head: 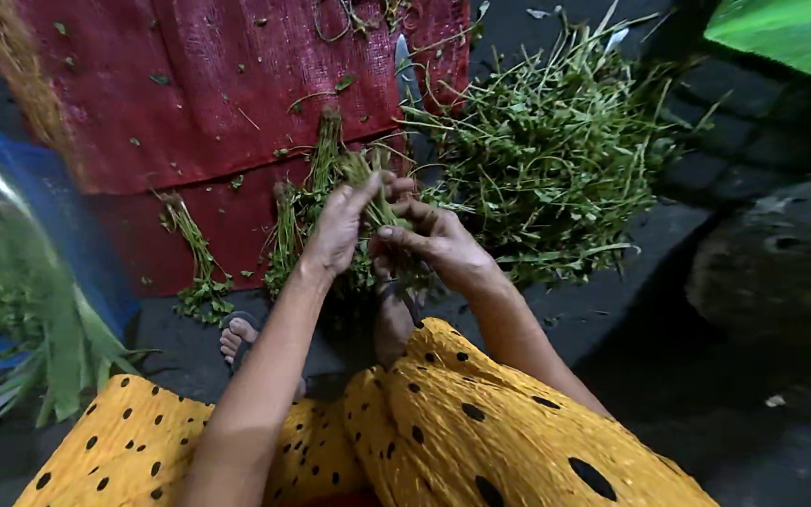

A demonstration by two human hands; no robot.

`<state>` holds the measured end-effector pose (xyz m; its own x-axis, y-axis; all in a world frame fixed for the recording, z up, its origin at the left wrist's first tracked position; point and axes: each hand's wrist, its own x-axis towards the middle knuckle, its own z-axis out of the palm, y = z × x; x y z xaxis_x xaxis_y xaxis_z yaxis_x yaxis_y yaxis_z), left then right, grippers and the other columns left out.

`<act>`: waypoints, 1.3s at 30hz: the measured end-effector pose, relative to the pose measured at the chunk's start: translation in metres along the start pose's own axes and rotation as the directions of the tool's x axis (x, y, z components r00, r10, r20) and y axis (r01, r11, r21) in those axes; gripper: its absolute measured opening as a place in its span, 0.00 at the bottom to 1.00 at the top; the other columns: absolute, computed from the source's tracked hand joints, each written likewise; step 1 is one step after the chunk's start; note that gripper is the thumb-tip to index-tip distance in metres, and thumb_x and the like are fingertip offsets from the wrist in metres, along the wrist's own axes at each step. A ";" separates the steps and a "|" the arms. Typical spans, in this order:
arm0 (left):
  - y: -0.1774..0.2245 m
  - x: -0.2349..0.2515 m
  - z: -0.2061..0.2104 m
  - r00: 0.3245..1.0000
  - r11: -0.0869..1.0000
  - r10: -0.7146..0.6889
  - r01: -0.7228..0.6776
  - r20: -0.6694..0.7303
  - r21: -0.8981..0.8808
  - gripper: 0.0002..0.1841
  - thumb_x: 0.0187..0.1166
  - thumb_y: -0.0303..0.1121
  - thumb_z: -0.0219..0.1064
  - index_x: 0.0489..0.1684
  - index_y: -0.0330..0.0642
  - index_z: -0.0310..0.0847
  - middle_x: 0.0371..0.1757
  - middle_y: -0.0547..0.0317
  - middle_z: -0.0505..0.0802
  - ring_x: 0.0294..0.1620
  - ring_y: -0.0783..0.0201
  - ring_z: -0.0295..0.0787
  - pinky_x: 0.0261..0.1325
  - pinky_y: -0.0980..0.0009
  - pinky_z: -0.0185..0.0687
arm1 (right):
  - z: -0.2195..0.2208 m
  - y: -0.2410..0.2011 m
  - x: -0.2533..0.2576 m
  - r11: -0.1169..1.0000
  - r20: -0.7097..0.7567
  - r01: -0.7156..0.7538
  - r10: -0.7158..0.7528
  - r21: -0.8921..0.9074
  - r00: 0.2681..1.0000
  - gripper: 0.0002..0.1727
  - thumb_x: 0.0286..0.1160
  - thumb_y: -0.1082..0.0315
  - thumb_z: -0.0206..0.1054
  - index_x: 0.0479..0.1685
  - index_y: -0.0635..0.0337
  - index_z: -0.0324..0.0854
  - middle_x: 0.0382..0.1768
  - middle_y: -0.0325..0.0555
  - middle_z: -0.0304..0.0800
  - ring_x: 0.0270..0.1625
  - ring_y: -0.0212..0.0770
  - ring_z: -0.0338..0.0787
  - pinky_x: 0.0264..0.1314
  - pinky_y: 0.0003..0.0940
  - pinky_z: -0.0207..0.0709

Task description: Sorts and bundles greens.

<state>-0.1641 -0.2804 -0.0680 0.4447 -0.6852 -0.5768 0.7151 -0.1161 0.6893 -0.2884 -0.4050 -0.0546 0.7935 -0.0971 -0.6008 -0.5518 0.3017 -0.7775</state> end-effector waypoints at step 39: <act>0.014 0.001 -0.032 0.904 0.965 0.123 -0.012 -0.409 0.264 0.14 0.86 0.33 0.65 0.65 0.37 0.78 0.43 0.50 0.97 0.38 0.60 0.97 0.39 0.66 0.93 | -0.018 0.015 0.010 0.961 -0.225 0.263 -0.275 -0.081 0.935 0.31 0.76 0.61 0.64 0.80 0.56 0.65 0.69 0.43 0.83 0.66 0.42 0.88 0.66 0.42 0.86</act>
<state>-0.1367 -0.2601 -0.0730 0.7106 -0.3399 -0.6161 0.5423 -0.2934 0.7873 -0.2931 -0.4187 -0.0760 0.8357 -0.3870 -0.3897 -0.3426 0.1873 -0.9206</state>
